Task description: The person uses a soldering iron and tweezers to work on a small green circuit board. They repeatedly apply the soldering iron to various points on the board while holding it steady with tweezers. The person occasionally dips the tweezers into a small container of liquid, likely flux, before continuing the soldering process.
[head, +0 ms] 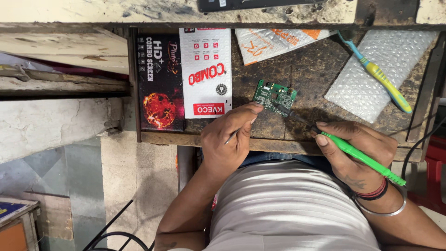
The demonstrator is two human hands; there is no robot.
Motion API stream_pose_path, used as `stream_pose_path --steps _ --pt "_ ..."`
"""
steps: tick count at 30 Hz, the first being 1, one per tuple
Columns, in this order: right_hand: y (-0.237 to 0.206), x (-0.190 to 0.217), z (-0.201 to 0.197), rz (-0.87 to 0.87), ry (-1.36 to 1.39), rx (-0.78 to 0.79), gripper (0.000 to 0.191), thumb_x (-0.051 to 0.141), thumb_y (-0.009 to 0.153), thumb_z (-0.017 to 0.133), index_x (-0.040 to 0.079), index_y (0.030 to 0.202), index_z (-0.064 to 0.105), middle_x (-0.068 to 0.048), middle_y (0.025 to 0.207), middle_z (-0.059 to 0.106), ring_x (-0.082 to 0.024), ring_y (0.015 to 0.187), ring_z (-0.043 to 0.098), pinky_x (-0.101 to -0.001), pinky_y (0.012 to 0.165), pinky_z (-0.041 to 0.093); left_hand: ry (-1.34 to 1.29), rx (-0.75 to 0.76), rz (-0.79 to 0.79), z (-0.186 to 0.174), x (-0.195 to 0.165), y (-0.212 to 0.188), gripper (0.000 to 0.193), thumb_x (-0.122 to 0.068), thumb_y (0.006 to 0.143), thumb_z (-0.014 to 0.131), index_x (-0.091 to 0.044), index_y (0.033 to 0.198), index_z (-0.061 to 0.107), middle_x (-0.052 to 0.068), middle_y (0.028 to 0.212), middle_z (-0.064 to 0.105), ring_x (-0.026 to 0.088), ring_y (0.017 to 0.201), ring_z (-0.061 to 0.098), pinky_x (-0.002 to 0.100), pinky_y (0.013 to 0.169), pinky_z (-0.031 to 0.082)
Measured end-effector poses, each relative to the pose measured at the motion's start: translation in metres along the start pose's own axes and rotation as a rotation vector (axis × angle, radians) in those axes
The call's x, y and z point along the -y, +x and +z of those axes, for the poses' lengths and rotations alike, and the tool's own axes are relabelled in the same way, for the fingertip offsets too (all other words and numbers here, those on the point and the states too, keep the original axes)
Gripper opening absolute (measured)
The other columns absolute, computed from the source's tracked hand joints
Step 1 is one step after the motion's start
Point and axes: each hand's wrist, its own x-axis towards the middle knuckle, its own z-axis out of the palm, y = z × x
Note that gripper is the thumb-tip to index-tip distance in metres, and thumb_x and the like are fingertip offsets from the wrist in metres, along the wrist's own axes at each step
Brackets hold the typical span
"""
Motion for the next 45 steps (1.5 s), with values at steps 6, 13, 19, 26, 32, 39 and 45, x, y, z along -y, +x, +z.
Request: stream_pose_path --steps 6,13,19,26,32,39,45 --pt "-0.0037 0.0013 -0.0012 0.074 0.045 0.011 0.016 0.007 0.096 0.08 -0.003 0.108 0.075 -0.014 0.096 0.076 -0.021 0.083 0.077 -0.0261 0.076 0.06 -0.002 0.006 0.008 0.0006 0.0013 0.0007 0.012 0.002 0.104 0.064 -0.005 0.113 0.059 0.011 0.114 0.076 0.024 0.105 0.079 0.031 0.087 0.067" --pt "-0.0051 0.0003 -0.0004 0.075 0.028 0.008 0.017 0.007 0.096 0.08 -0.002 0.108 0.075 -0.014 0.096 0.076 -0.021 0.084 0.076 -0.0262 0.076 0.059 0.005 0.004 0.006 -0.0003 0.0015 0.0005 0.012 0.002 0.105 0.064 -0.005 0.113 0.059 0.011 0.114 0.076 0.024 0.105 0.079 0.032 0.087 0.067" --pt "-0.0051 0.0007 -0.0007 0.083 0.028 0.006 0.017 0.007 0.095 0.08 -0.002 0.108 0.075 -0.014 0.096 0.076 -0.021 0.085 0.077 -0.0261 0.077 0.06 0.0 0.001 0.015 0.0005 0.0016 0.0014 0.012 0.001 0.105 0.064 -0.006 0.113 0.058 0.011 0.114 0.076 0.025 0.106 0.079 0.032 0.088 0.066" --pt "-0.0054 0.0017 0.0004 0.08 0.02 0.004 0.017 0.006 0.095 0.08 -0.003 0.109 0.075 -0.014 0.096 0.076 -0.021 0.084 0.077 -0.0258 0.076 0.059 -0.008 0.0 0.006 0.0002 0.0008 0.0009 0.012 0.001 0.105 0.064 -0.006 0.112 0.058 0.011 0.114 0.076 0.025 0.107 0.079 0.032 0.089 0.066" --pt "-0.0045 0.0026 0.0001 0.082 0.026 0.013 0.016 0.007 0.095 0.08 -0.002 0.107 0.075 -0.014 0.095 0.076 -0.021 0.083 0.076 -0.0262 0.075 0.059 0.011 0.008 0.027 -0.0007 0.0014 0.0015 0.012 0.001 0.106 0.063 -0.005 0.113 0.057 0.011 0.115 0.075 0.025 0.107 0.078 0.033 0.089 0.066" --pt "-0.0032 0.0011 0.0002 0.03 -0.002 0.006 0.016 0.006 0.096 0.08 -0.003 0.108 0.075 -0.014 0.096 0.076 -0.022 0.084 0.077 -0.0263 0.076 0.06 0.025 0.009 0.016 0.0 0.0022 0.0014 0.012 0.001 0.105 0.064 -0.005 0.112 0.058 0.01 0.113 0.076 0.023 0.103 0.079 0.031 0.086 0.066" --pt "-0.0038 0.0022 -0.0017 0.066 0.016 0.027 0.015 0.009 0.096 0.079 -0.002 0.106 0.075 -0.013 0.095 0.076 -0.021 0.083 0.077 -0.0269 0.076 0.059 0.008 -0.002 0.011 0.0008 0.0012 0.0006 0.012 0.001 0.104 0.065 -0.005 0.112 0.058 0.011 0.114 0.076 0.023 0.103 0.079 0.031 0.086 0.066"
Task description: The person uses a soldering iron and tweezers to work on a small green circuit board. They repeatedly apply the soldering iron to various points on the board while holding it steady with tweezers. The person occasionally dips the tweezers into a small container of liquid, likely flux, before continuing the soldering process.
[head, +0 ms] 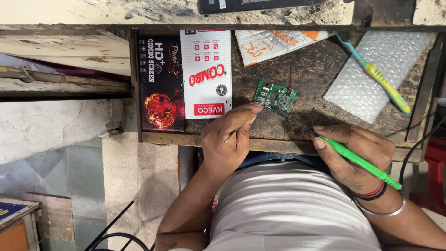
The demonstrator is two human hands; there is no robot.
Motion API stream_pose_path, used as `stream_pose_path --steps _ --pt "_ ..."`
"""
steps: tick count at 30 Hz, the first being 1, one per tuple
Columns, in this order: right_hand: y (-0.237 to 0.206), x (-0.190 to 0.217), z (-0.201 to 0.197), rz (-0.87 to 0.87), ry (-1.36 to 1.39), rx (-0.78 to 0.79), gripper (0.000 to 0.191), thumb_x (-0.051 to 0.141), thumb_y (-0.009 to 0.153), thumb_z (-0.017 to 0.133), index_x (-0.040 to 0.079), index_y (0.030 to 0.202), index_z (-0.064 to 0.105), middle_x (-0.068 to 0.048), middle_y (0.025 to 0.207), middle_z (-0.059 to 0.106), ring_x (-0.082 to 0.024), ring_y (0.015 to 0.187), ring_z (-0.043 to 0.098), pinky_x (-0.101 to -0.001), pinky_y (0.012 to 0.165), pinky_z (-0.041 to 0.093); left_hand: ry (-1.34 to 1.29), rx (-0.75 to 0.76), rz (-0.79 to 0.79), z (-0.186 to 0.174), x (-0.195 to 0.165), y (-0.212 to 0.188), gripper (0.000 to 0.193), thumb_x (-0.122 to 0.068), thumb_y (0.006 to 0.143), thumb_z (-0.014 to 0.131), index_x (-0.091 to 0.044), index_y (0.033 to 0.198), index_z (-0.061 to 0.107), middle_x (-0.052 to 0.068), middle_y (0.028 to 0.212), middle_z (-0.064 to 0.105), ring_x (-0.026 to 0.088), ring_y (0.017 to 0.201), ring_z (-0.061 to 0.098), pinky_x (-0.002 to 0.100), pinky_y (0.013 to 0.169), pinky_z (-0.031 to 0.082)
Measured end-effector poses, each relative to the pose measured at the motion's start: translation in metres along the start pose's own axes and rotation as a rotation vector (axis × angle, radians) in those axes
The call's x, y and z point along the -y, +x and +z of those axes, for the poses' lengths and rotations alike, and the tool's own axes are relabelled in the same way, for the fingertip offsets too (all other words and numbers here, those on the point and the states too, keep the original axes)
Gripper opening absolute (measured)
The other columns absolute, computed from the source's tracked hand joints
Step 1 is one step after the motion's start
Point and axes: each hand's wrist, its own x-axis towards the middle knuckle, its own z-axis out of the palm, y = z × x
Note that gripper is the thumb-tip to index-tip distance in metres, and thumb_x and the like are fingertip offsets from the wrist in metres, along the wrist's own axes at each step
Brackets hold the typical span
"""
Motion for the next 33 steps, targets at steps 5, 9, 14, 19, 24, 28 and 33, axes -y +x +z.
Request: stream_pose_path --steps 5,9,14,19,24,28,33 --pt "0.0005 -0.0006 0.0005 0.028 0.025 -0.01 0.016 0.01 0.095 0.08 -0.001 0.106 0.076 -0.013 0.094 0.076 -0.021 0.083 0.077 -0.0263 0.075 0.059 0.009 0.001 -0.001 -0.0009 -0.0001 0.0011 0.012 0.001 0.104 0.065 -0.006 0.112 0.059 0.011 0.113 0.076 0.023 0.103 0.079 0.031 0.085 0.066" --pt "-0.0005 -0.0001 0.001 0.012 -0.003 -0.012 0.015 0.01 0.097 0.08 -0.001 0.107 0.076 -0.013 0.097 0.076 -0.021 0.083 0.077 -0.0264 0.076 0.059 0.001 0.002 0.007 -0.0013 -0.0002 0.0014 0.012 0.002 0.105 0.064 -0.005 0.112 0.058 0.011 0.114 0.076 0.024 0.104 0.079 0.031 0.087 0.066" --pt "-0.0006 -0.0013 0.0005 0.021 0.011 -0.005 0.016 0.01 0.095 0.08 -0.001 0.106 0.076 -0.012 0.093 0.076 -0.02 0.081 0.076 -0.0262 0.073 0.059 -0.019 0.005 -0.013 -0.0015 -0.0015 0.0015 0.012 0.002 0.104 0.064 -0.005 0.112 0.059 0.012 0.113 0.076 0.024 0.103 0.079 0.032 0.086 0.066" --pt "0.0 -0.0036 0.002 -0.03 -0.014 -0.02 0.015 0.009 0.095 0.08 -0.002 0.105 0.076 -0.013 0.095 0.076 -0.02 0.078 0.075 -0.0255 0.07 0.058 0.005 -0.003 0.001 -0.0005 0.0004 0.0015 0.012 0.002 0.104 0.065 -0.005 0.111 0.059 0.011 0.113 0.076 0.024 0.103 0.079 0.031 0.086 0.066" --pt "0.0004 -0.003 0.0011 -0.02 -0.008 -0.017 0.015 0.009 0.096 0.08 -0.001 0.106 0.076 -0.013 0.094 0.076 -0.02 0.08 0.076 -0.0257 0.071 0.058 0.001 0.0 0.008 -0.0003 0.0004 0.0018 0.012 0.002 0.104 0.065 -0.005 0.111 0.058 0.011 0.113 0.076 0.023 0.102 0.079 0.031 0.085 0.067" --pt "0.0001 -0.0013 0.0007 0.02 0.016 -0.002 0.016 0.01 0.096 0.08 0.0 0.106 0.076 -0.012 0.094 0.076 -0.02 0.083 0.077 -0.0262 0.075 0.059 0.008 -0.007 0.018 -0.0006 0.0002 0.0018 0.012 0.002 0.104 0.064 -0.005 0.111 0.058 0.011 0.113 0.076 0.024 0.103 0.079 0.031 0.086 0.066" --pt "0.001 -0.0026 0.001 -0.022 -0.018 -0.014 0.015 0.009 0.094 0.08 -0.002 0.104 0.076 -0.013 0.097 0.076 -0.021 0.082 0.076 -0.0267 0.074 0.059 -0.009 -0.001 -0.002 -0.0001 -0.0009 0.0022 0.012 0.003 0.104 0.065 -0.005 0.111 0.058 0.011 0.113 0.076 0.024 0.103 0.079 0.031 0.086 0.066"
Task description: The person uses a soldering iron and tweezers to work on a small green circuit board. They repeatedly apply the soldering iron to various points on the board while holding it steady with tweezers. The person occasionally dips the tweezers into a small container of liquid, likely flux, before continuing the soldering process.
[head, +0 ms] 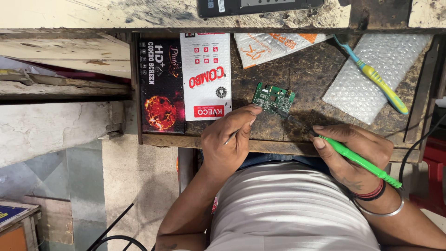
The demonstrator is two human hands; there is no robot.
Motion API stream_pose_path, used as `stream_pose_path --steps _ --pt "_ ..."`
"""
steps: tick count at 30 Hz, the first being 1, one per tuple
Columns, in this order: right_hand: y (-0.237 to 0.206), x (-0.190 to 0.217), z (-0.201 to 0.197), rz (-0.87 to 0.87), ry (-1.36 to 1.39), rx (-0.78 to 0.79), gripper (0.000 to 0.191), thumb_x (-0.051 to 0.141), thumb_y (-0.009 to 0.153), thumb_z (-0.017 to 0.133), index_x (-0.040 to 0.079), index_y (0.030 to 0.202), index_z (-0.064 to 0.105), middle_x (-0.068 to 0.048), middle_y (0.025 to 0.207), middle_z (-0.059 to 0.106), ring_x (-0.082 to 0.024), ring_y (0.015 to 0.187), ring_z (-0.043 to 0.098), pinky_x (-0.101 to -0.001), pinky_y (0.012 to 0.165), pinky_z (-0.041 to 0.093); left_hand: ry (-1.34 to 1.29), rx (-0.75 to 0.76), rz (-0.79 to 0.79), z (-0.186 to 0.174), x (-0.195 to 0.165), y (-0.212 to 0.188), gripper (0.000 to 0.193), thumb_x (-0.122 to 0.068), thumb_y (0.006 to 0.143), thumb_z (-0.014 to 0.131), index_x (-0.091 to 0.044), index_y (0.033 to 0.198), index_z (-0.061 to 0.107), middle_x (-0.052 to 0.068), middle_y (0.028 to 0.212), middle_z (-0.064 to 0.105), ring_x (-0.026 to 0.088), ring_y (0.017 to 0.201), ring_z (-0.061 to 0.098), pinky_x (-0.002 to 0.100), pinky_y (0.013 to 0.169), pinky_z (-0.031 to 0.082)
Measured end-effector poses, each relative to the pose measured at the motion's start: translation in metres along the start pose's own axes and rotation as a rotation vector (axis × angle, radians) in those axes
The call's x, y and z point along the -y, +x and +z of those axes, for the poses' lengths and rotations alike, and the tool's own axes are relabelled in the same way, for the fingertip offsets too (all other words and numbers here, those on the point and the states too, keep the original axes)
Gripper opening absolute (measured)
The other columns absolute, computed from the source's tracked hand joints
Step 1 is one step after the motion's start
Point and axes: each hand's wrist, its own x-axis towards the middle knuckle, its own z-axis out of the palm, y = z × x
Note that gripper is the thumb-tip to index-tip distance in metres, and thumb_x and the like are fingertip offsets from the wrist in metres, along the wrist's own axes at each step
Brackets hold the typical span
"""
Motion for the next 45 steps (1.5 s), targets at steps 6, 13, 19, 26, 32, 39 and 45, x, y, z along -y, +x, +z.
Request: stream_pose_path --steps 6,13,19,26,32,39,45 --pt "0.001 -0.002 0.002 0.003 0.047 0.001 0.015 0.009 0.096 0.08 -0.002 0.105 0.075 -0.013 0.096 0.076 -0.021 0.082 0.077 -0.0262 0.074 0.059 0.008 0.001 0.011 -0.001 0.001 0.0 0.012 0.003 0.104 0.064 -0.004 0.112 0.058 0.012 0.114 0.076 0.024 0.102 0.079 0.031 0.085 0.066" --pt "0.002 -0.001 0.001 0.027 0.072 -0.001 0.015 0.008 0.097 0.079 -0.002 0.106 0.075 -0.014 0.095 0.076 -0.021 0.084 0.077 -0.0266 0.076 0.06 0.013 -0.001 0.005 0.0 0.001 -0.001 0.012 0.001 0.105 0.065 -0.005 0.112 0.058 0.011 0.114 0.076 0.023 0.103 0.079 0.031 0.085 0.067" --pt "0.004 0.001 0.002 0.037 0.074 -0.018 0.015 0.007 0.095 0.079 -0.003 0.105 0.074 -0.014 0.098 0.076 -0.021 0.08 0.076 -0.0256 0.071 0.059 0.013 -0.005 0.009 0.0 0.0 -0.001 0.012 0.001 0.104 0.065 -0.005 0.112 0.059 0.011 0.113 0.076 0.023 0.103 0.079 0.031 0.085 0.066" --pt "0.006 0.001 0.002 0.025 0.033 0.001 0.017 0.007 0.092 0.079 -0.004 0.103 0.075 -0.015 0.094 0.076 -0.022 0.078 0.075 -0.0262 0.066 0.057 0.016 0.003 0.006 -0.001 0.0 0.0 0.012 0.002 0.104 0.065 -0.005 0.112 0.058 0.011 0.113 0.076 0.025 0.105 0.079 0.032 0.087 0.066" --pt "0.002 -0.002 0.004 0.036 0.105 -0.043 0.015 0.007 0.095 0.078 -0.003 0.106 0.074 -0.015 0.093 0.075 -0.021 0.078 0.075 -0.0256 0.071 0.058 0.036 -0.001 0.034 -0.001 0.001 0.0 0.013 0.002 0.104 0.065 -0.005 0.112 0.058 0.01 0.113 0.076 0.024 0.104 0.078 0.031 0.086 0.065" --pt "-0.002 -0.009 0.008 0.057 0.202 -0.156 0.014 0.007 0.1 0.075 -0.004 0.109 0.072 -0.015 0.092 0.075 -0.019 0.079 0.076 -0.0247 0.074 0.059 -0.014 -0.013 0.001 -0.002 0.005 -0.003 0.009 -0.001 0.103 0.066 -0.003 0.11 0.061 0.011 0.111 0.077 0.022 0.104 0.078 0.031 0.088 0.065" --pt "-0.001 -0.01 0.011 0.066 0.244 -0.209 0.016 0.009 0.099 0.076 -0.004 0.106 0.072 -0.016 0.09 0.075 -0.018 0.078 0.075 -0.0242 0.071 0.057 -0.357 -0.127 -0.067 -0.006 0.01 -0.008 0.007 -0.004 0.108 0.061 0.001 0.112 0.059 0.018 0.113 0.074 0.024 0.111 0.074 0.037 0.1 0.062"
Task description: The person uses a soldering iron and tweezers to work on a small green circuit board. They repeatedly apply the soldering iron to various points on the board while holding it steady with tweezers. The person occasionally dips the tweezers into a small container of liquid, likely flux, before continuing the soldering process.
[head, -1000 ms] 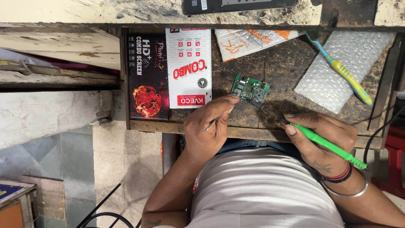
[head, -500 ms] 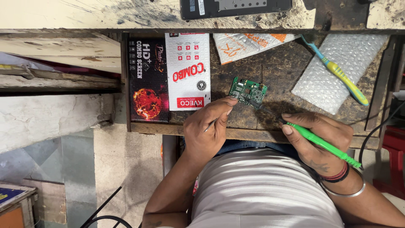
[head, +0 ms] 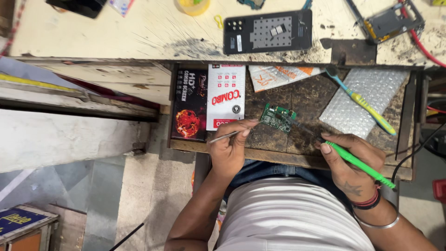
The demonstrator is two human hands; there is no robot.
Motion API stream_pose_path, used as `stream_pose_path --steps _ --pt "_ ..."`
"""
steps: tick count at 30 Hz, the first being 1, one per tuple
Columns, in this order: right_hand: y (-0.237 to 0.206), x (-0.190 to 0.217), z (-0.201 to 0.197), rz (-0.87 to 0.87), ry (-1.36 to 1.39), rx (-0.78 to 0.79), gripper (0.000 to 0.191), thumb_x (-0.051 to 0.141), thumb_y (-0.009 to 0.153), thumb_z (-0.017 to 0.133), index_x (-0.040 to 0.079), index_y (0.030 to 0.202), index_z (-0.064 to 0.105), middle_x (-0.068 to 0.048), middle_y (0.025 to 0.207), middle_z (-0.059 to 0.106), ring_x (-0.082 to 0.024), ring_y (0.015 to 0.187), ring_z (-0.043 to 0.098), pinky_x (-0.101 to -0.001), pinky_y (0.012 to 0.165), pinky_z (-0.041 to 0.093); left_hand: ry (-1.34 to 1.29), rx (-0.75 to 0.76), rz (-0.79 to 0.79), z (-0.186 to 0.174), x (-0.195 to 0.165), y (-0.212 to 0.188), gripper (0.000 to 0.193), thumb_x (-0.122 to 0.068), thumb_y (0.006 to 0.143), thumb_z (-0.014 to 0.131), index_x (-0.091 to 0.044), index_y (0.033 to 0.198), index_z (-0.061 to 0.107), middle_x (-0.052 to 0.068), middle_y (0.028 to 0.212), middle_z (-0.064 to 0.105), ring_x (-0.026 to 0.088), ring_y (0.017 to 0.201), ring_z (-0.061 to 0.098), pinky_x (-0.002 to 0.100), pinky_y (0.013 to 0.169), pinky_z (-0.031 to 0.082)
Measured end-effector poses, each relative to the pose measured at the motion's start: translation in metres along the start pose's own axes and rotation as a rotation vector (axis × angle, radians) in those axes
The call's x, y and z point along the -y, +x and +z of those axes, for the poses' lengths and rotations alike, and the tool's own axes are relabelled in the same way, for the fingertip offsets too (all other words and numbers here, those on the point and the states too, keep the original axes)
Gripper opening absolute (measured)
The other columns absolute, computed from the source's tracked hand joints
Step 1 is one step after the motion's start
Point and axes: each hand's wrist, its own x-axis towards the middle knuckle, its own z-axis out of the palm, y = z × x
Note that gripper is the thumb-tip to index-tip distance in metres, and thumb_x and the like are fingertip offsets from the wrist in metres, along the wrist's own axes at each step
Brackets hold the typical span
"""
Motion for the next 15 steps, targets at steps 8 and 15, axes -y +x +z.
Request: stream_pose_path --steps 8,15 --pt "0.003 0.002 0.001 0.003 0.036 -0.015 0.018 0.012 0.097 0.077 -0.003 0.106 0.073 -0.015 0.095 0.076 -0.017 0.078 0.075 -0.0241 0.071 0.057 0.05 -0.182 0.11 -0.037 -0.02 0.046 0.02 -0.019 0.113 0.047 -0.002 0.116 0.056 0.008 0.09 0.072 0.013 0.082 0.073 0.028 0.074 0.063" --pt "0.006 0.009 0.001 0.014 -0.013 -0.01 0.016 0.008 0.091 0.079 -0.002 0.103 0.075 -0.014 0.093 0.075 -0.018 0.078 0.073 -0.0252 0.069 0.055 0.968 -0.141 -0.171 -0.075 -0.052 0.14 0.018 -0.022 0.1 0.074 -0.007 0.11 0.074 0.014 0.064 0.051 0.024 0.057 0.047 0.038 0.057 0.04"
